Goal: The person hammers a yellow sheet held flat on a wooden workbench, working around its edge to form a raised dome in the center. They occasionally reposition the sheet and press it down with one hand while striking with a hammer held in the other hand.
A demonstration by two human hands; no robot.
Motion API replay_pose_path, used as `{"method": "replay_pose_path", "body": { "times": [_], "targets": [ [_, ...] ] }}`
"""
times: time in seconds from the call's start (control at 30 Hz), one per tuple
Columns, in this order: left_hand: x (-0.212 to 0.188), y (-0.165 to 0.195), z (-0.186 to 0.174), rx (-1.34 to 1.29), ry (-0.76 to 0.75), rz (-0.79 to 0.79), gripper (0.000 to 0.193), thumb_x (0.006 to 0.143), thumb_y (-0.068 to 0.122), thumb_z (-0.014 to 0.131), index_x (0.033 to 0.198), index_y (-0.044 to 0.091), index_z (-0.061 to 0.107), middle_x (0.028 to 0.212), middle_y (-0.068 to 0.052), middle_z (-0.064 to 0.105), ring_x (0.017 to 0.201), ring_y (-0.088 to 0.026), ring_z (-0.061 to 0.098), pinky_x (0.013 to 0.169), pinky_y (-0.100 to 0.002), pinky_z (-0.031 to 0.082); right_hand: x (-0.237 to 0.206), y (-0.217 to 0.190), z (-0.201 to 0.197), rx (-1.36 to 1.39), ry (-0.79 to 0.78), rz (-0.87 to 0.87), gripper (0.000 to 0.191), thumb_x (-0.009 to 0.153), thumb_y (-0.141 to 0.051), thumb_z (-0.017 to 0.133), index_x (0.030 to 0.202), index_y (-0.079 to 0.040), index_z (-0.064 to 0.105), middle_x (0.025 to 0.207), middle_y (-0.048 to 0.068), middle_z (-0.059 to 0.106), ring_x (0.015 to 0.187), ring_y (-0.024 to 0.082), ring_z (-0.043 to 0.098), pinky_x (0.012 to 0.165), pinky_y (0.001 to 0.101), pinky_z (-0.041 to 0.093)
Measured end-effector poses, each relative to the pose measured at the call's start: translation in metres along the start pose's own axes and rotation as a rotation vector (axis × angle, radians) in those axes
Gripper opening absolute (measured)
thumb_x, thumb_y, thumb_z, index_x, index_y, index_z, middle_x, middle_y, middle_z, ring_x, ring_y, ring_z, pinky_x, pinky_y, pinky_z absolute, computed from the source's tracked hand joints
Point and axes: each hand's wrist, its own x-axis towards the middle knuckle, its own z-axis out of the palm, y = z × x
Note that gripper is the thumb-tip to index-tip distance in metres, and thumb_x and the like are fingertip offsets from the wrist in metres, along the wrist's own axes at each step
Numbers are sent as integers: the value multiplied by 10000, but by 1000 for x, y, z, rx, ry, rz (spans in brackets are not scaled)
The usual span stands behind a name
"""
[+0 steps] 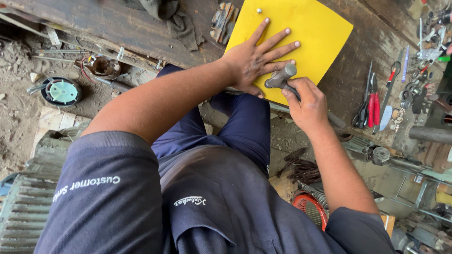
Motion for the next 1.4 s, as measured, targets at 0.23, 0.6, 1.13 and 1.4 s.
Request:
{"method": "replay_pose_path", "body": {
  "times": [0.23,0.6,1.13,1.4],
  "targets": [
    [-1,0,1,0,14,-3,1192,703,905,569,1683,299,262,1764,-66,4,1602,-354,-36,1200,-714,-23,-2,2,-2,-11,-27,2,157,981,-89,735,1099,-18,658,1040,164,697,962,380,702,806,455,558],
    [-6,-2,4,8,16,8,1186,706,921,532,1683,313,248,1764,-64,7,1600,-355,-46,1200,-715,-22,-2,0,-1,9,-17,32,161,983,-95,730,1107,-24,656,1041,164,695,950,375,704,804,451,559],
    [-12,-5,7,9,15,-1,1191,705,920,540,1686,321,231,1770,-57,8,1604,-353,-38,1206,-701,-30,1,1,-13,-65,-58,40,175,979,-109,748,1114,-28,671,1072,151,707,986,367,710,818,454,564],
    [-16,-5,9,37,23,-11,1206,693,921,542,1696,335,216,1764,-50,7,1600,-347,-40,1204,-699,-35,4,4,-13,-58,-61,13,178,982,-117,745,1122,-34,673,1078,147,707,985,361,714,828,449,570]
  ]
}}
